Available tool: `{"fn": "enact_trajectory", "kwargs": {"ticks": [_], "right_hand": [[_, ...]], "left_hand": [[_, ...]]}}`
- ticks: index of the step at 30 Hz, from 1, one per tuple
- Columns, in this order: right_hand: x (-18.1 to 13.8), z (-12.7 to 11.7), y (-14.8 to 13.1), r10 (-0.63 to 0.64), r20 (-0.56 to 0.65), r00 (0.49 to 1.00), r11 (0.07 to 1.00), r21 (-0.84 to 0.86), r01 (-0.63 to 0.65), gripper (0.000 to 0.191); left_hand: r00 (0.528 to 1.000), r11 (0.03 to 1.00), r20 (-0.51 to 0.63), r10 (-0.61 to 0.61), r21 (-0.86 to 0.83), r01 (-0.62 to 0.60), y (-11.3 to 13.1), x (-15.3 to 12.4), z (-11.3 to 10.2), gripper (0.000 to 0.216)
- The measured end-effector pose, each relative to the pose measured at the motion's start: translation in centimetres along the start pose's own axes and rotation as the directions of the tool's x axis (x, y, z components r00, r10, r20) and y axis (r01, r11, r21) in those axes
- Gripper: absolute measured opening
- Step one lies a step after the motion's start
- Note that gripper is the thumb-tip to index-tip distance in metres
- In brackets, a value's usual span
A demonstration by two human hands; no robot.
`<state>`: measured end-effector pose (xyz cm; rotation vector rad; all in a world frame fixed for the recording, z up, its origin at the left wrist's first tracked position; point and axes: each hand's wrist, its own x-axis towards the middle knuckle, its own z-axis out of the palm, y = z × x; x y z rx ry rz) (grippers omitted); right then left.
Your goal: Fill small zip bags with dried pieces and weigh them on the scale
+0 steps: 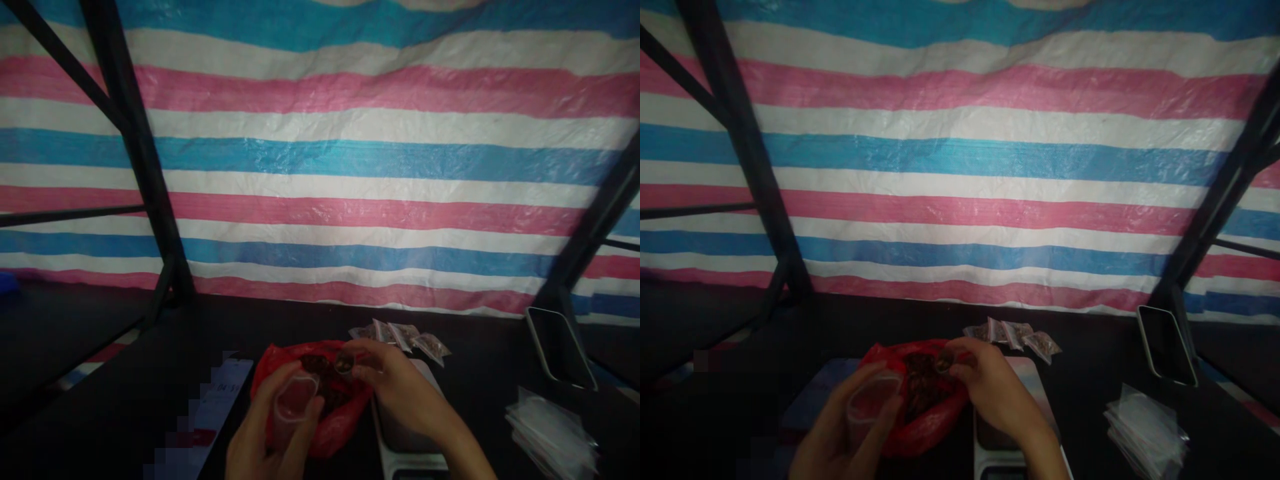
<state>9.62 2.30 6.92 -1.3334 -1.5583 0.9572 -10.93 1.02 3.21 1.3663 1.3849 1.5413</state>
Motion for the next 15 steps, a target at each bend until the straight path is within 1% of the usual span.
{"fn": "enact_trajectory", "kwargs": {"ticks": [2,4,7,10,13,15], "right_hand": [[-0.1,-0.1,-0.5,-0.024,-0.021,0.999,0.999,0.03,0.025,0.035],[-0.4,-0.1,-1.5,-0.046,-0.041,0.998,0.998,0.046,0.048,0.035],[-1.1,0.6,-3.3,-0.064,-0.002,0.998,0.997,-0.031,0.064,0.038],[-1.6,1.5,-4.3,-0.093,0.047,0.995,0.978,-0.182,0.1,0.047],[-1.6,2.2,-3.9,-0.131,0.097,0.987,0.952,-0.267,0.152,0.053],[-1.5,2.4,-3.3,-0.151,0.116,0.982,0.94,-0.291,0.179,0.058]], "left_hand": [[0.995,0.999,0.095,-0.039,0.014,0.038,-0.7,0.1,1.0,0.048],[0.983,0.997,0.166,-0.078,0.033,0.073,-1.8,0.3,1.8,0.054],[0.968,0.996,0.237,-0.085,0.041,0.077,-3.1,0.4,2.6,0.056],[0.963,0.998,0.264,-0.055,0.044,0.045,-3.9,0.3,3.1,0.055],[0.961,0.999,0.277,-0.005,0.042,-0.007,-4.5,0.4,3.5,0.048],[0.96,0.999,0.28,0.003,0.044,-0.016,-4.8,0.5,3.7,0.043]]}}
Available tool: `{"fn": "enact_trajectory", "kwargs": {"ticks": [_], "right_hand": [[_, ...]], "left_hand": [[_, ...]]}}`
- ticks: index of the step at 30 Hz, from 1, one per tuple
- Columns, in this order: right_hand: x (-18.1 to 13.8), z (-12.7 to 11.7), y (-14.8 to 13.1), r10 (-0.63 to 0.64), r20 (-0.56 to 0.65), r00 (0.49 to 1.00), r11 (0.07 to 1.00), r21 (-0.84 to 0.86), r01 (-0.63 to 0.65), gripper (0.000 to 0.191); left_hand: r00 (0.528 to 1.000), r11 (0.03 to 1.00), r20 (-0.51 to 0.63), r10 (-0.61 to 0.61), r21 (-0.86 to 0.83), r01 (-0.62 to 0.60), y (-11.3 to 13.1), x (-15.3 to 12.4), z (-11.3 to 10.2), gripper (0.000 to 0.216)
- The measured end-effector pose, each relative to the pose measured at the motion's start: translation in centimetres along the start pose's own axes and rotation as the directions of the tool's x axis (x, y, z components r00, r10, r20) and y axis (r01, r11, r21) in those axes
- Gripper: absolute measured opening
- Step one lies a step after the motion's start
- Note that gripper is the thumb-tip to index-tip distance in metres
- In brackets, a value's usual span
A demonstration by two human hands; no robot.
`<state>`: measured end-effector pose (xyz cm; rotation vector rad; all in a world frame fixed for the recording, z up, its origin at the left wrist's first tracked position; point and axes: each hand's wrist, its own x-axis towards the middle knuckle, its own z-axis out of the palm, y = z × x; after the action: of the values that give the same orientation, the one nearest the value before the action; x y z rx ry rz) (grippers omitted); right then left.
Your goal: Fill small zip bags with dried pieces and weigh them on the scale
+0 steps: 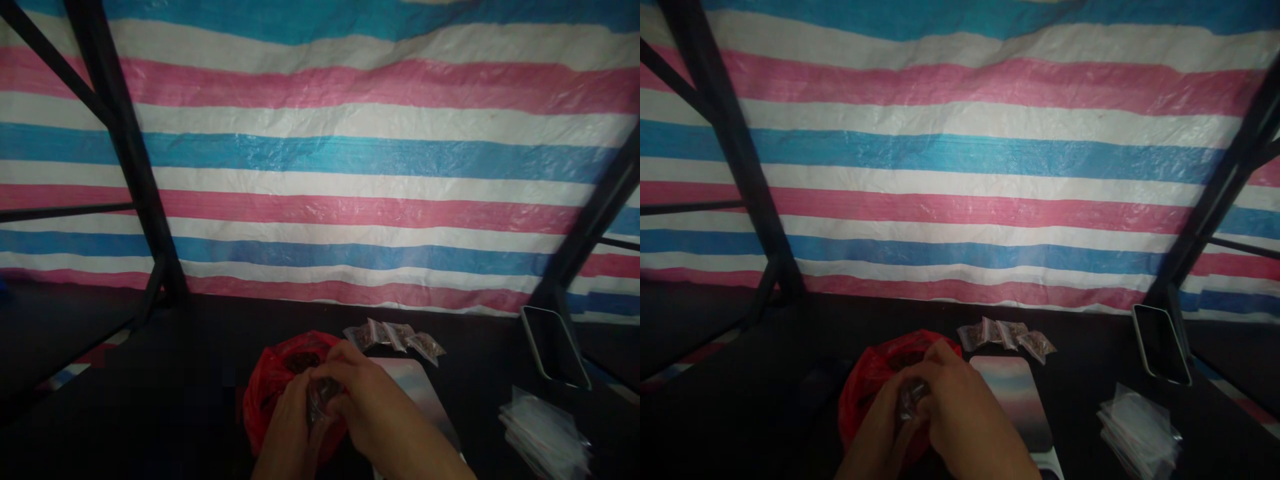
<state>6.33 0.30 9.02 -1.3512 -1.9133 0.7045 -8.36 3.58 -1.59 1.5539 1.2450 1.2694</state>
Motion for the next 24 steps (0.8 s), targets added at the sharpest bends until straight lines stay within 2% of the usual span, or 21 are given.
{"fn": "enact_trajectory", "kwargs": {"ticks": [6,10,13,15,17,19,21,24], "right_hand": [[0.2,-0.1,-0.2,-0.079,-0.014,0.997,0.997,0.013,0.079,0.07],[0.6,-0.1,-0.7,-0.146,-0.029,0.989,0.989,-0.035,0.145,0.069],[1.1,0.0,-0.7,-0.185,-0.091,0.979,0.983,-0.019,0.184,0.06],[1.5,0.0,-0.6,-0.148,-0.161,0.976,0.989,-0.028,0.145,0.05],[1.9,0.0,-0.4,-0.065,-0.179,0.982,0.997,-0.057,0.056,0.048],[2.2,0.4,-0.1,0.045,-0.118,0.992,0.992,-0.116,-0.059,0.049],[2.5,1.1,0.2,0.156,-0.054,0.986,0.965,-0.206,-0.164,0.05],[3.1,2.5,0.7,0.241,-0.045,0.969,0.924,-0.294,-0.244,0.051]], "left_hand": [[0.997,0.999,-0.057,-0.052,-0.008,0.052,-0.1,-0.6,0.1,0.049],[0.999,0.996,-0.051,-0.014,-0.091,0.009,0.2,-0.6,0.2,0.046],[0.995,0.995,-0.097,-0.013,-0.097,0.003,0.6,-0.4,-0.3,0.043],[0.988,0.998,-0.149,-0.043,-0.051,0.036,1.1,-0.4,-1.1,0.049],[0.975,0.996,-0.202,-0.088,0.006,0.092,1.7,-0.4,-2.1,0.06],[0.959,0.983,-0.241,-0.151,0.062,0.17,2.2,-0.4,-2.9,0.068],[0.945,0.964,-0.281,-0.17,0.153,0.219,2.1,-0.3,-3.5,0.066],[0.955,0.923,-0.241,-0.174,0.298,0.243,1.1,-0.1,-4.0,0.057]]}}
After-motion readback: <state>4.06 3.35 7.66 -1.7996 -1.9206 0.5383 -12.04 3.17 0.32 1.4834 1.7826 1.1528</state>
